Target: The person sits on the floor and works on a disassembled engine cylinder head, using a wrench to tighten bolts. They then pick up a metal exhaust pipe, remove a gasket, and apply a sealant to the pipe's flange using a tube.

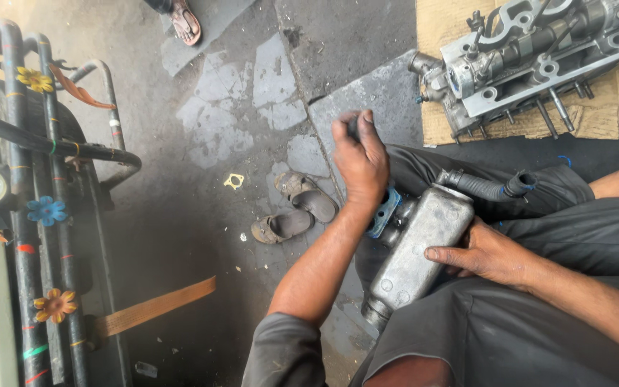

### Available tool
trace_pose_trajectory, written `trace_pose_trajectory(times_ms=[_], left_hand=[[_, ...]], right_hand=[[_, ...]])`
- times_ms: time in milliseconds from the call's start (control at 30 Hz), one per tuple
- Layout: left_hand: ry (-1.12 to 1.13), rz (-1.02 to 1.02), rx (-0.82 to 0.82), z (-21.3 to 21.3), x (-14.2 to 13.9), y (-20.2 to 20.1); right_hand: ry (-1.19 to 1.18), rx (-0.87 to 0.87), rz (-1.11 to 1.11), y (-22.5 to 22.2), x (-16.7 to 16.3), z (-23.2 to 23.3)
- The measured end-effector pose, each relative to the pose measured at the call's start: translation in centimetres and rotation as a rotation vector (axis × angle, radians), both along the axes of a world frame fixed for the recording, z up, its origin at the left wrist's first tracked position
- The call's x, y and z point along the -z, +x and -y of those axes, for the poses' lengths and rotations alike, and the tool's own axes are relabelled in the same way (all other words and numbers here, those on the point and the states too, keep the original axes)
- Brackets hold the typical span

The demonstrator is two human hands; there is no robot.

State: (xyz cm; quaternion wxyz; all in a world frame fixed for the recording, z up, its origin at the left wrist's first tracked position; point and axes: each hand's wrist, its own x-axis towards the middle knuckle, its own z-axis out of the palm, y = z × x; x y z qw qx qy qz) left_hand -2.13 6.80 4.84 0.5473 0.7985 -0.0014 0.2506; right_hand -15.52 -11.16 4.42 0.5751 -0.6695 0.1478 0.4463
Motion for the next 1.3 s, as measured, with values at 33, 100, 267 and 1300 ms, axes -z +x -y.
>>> trace_pose_trajectory(times_ms=[33, 100, 267, 1300], left_hand=[[-0.001, -0.041, 0.016, 0.1, 0.0, -0.1], [0.001, -0.143, 0.035, 0.3, -0.2, -0.3], [-0.093, -0.161, 0.047, 0.4, 0.1, -0.9], [-0.327, -0.328, 0.460, -2.1, 0.5, 4.1]], right_hand=[[-0.007, 0.008, 0.004, 0.0, -0.1, 0.0], [-0.013, 0.002, 0.001, 0.0, -0.1, 0.0], [0.016, -0.011, 0.009, 0.0, 0.0, 0.0], [-0.509, -0.449, 1.235, -0.2, -5.5, 0.1]])
